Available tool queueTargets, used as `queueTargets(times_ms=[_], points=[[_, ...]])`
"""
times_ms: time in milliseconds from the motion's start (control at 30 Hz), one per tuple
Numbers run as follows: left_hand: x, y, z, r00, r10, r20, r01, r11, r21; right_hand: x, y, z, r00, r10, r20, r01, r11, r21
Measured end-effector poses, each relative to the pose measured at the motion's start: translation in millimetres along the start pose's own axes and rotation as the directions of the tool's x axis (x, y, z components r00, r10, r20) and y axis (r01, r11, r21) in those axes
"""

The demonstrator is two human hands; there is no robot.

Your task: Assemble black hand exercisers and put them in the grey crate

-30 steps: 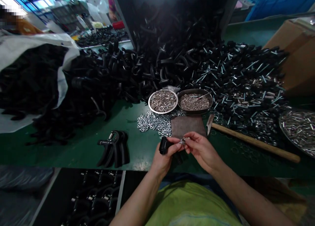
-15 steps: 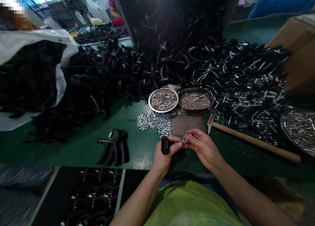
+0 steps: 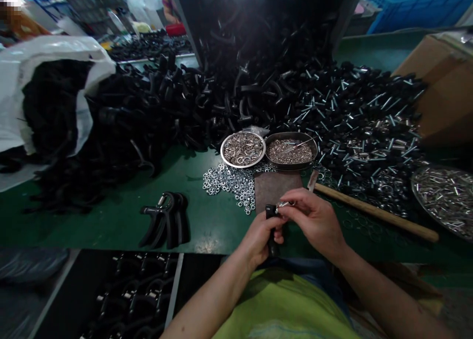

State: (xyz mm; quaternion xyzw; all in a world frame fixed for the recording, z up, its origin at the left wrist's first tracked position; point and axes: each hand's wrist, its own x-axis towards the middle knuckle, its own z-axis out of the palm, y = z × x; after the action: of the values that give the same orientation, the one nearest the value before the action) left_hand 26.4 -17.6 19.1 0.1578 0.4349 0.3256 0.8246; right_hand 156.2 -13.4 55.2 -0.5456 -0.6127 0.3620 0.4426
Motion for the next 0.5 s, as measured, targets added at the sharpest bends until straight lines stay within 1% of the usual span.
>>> queueTargets(times_ms=[100, 167, 233, 300, 367, 433, 500], points=[[1.2, -3.3, -0.4, 0.998, 0.05, 0.029, -0.051, 0.998, 0.03, -2.2, 2.6, 1.9, 0.995, -0.094, 0.018, 0.095, 0.988, -0.119], [1.4, -5.0, -1.4, 0.996, 0.087, 0.034, -0.091, 0.99, 0.11, -3.3, 4.6, 3.1, 0.994, -0.104, 0.02, 0.106, 0.982, -0.155], [0.4, -5.1, -1.2, 0.991, 0.13, 0.011, -0.129, 0.964, 0.234, -4.5, 7.1, 5.0, 0.998, -0.055, 0.01, 0.056, 0.985, -0.163], [-2.1, -3.5, 0.2, 0.985, 0.174, -0.006, -0.159, 0.912, 0.379, -6.0, 10.9, 6.5, 1.0, 0.003, -0.004, -0.003, 0.989, -0.148], [-6.0, -0.8, 1.5, 0.98, 0.196, 0.032, -0.185, 0.842, 0.506, -7.8, 16.4, 4.9, 0.999, 0.041, -0.014, -0.042, 0.991, -0.123], [-10.7, 1.7, 1.0, 0.984, 0.142, 0.112, -0.18, 0.792, 0.583, -9.3, 25.1, -3.1, 0.996, 0.089, 0.016, -0.087, 0.992, -0.094], [-15.0, 3.3, -1.8, 0.984, 0.024, 0.177, -0.125, 0.801, 0.585, -10.0, 38.3, -18.7, 0.982, 0.18, 0.056, -0.175, 0.981, -0.086]])
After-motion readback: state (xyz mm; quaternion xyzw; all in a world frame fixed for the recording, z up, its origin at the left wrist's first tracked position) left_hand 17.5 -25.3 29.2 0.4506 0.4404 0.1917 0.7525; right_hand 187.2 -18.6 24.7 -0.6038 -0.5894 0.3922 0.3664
